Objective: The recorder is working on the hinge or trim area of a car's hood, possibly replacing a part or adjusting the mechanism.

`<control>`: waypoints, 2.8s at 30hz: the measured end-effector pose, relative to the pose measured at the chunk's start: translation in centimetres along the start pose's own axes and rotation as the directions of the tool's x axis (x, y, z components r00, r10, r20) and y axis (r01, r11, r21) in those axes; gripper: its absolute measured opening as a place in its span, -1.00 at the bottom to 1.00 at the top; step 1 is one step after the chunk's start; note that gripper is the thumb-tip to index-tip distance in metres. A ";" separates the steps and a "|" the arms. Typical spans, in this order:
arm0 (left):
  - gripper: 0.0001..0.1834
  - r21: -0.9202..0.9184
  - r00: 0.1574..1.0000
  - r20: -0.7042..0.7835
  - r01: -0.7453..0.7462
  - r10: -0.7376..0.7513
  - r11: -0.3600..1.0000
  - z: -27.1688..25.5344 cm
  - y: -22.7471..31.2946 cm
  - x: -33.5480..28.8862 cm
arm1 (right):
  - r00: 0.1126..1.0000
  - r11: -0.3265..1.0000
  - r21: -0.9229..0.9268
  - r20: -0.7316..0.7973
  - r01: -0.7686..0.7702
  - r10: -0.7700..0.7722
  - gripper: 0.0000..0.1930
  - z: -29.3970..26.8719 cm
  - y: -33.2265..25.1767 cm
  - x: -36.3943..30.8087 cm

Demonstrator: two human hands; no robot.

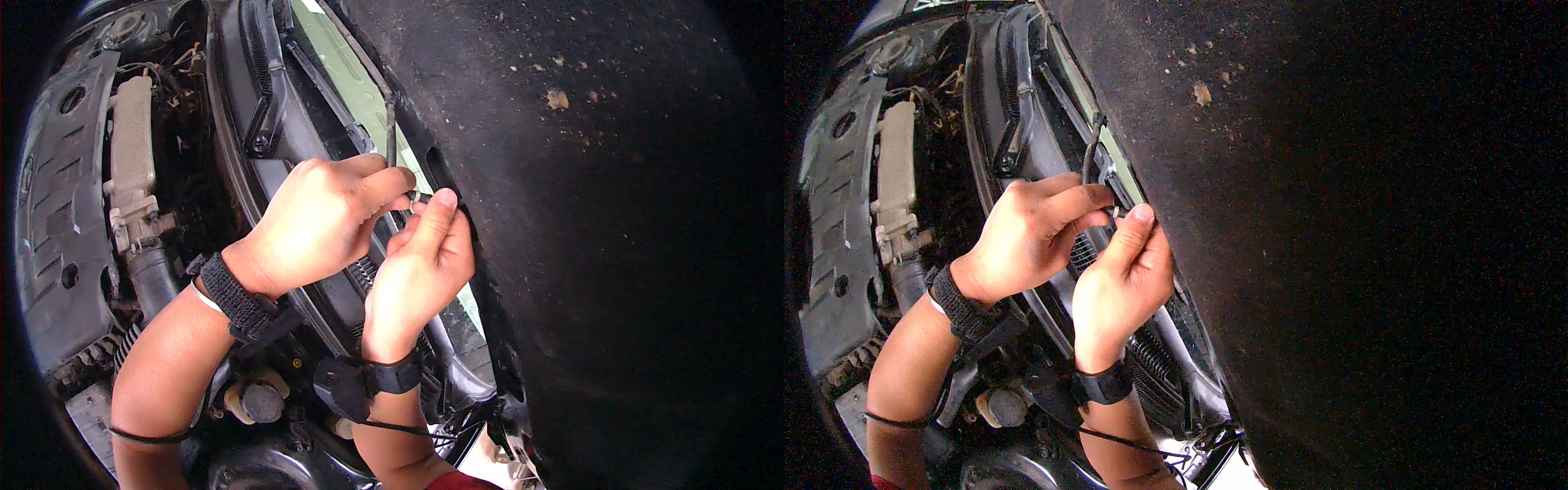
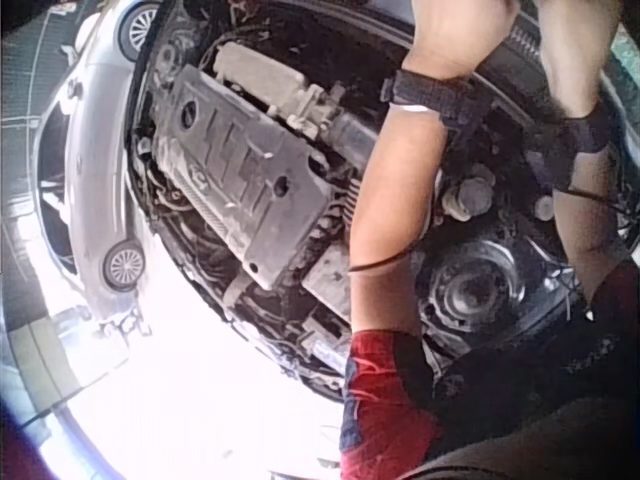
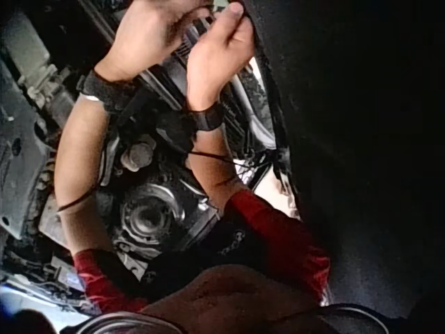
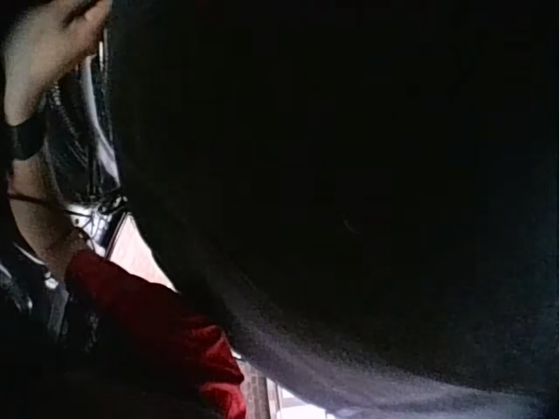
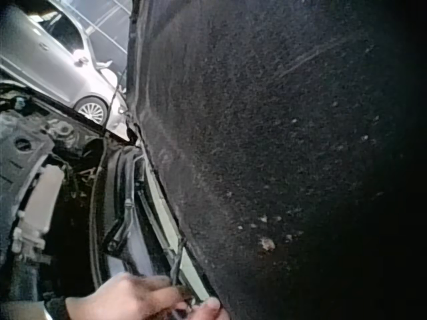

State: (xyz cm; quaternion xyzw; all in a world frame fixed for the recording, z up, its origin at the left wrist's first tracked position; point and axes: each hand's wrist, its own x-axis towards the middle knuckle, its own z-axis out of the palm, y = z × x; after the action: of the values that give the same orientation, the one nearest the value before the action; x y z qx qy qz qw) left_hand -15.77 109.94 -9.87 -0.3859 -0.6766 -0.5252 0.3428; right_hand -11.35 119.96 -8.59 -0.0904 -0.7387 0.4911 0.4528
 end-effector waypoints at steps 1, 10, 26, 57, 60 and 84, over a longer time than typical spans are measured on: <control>-0.85 -0.004 1.000 -0.005 -0.001 0.000 1.000 -0.1 -0.1 -0.1 | 1.000 1.000 -0.004 0.000 0.005 -0.005 -0.61 0.0 0.1 0.0; -0.83 -0.092 0.999 -0.042 -0.015 0.011 0.996 0.8 -0.2 -0.1 | 0.983 0.993 0.113 0.181 -0.029 0.009 -0.65 -0.9 0.1 0.3; -0.76 -0.058 0.997 0.042 -0.068 0.071 0.996 0.6 -0.5 0.9 | 0.960 0.980 0.196 0.266 0.034 -0.087 -0.71 -0.5 1.1 1.2; -0.78 -0.476 0.852 0.231 0.520 -0.470 0.709 -0.1 0.5 0.6 | 0.879 0.583 0.700 0.474 -0.412 0.052 -0.65 -1.5 -0.1 0.1; -0.68 -0.548 0.788 0.349 0.611 -0.507 0.572 -0.7 0.5 1.4 | 0.895 0.646 0.668 0.442 -0.369 0.055 -0.66 -1.3 -0.3 0.2; -0.69 -0.679 0.814 0.337 0.558 -0.473 0.477 0.3 0.3 0.3 | 0.951 0.733 0.629 0.297 -0.260 0.083 -0.75 0.2 -0.9 -0.1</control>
State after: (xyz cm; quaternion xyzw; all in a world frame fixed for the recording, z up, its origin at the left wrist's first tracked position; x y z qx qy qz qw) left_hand -15.64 110.31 -9.53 -0.2968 -0.4967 -0.8136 -0.0580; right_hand -11.11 119.30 -7.93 0.0692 -0.5560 0.7675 0.3113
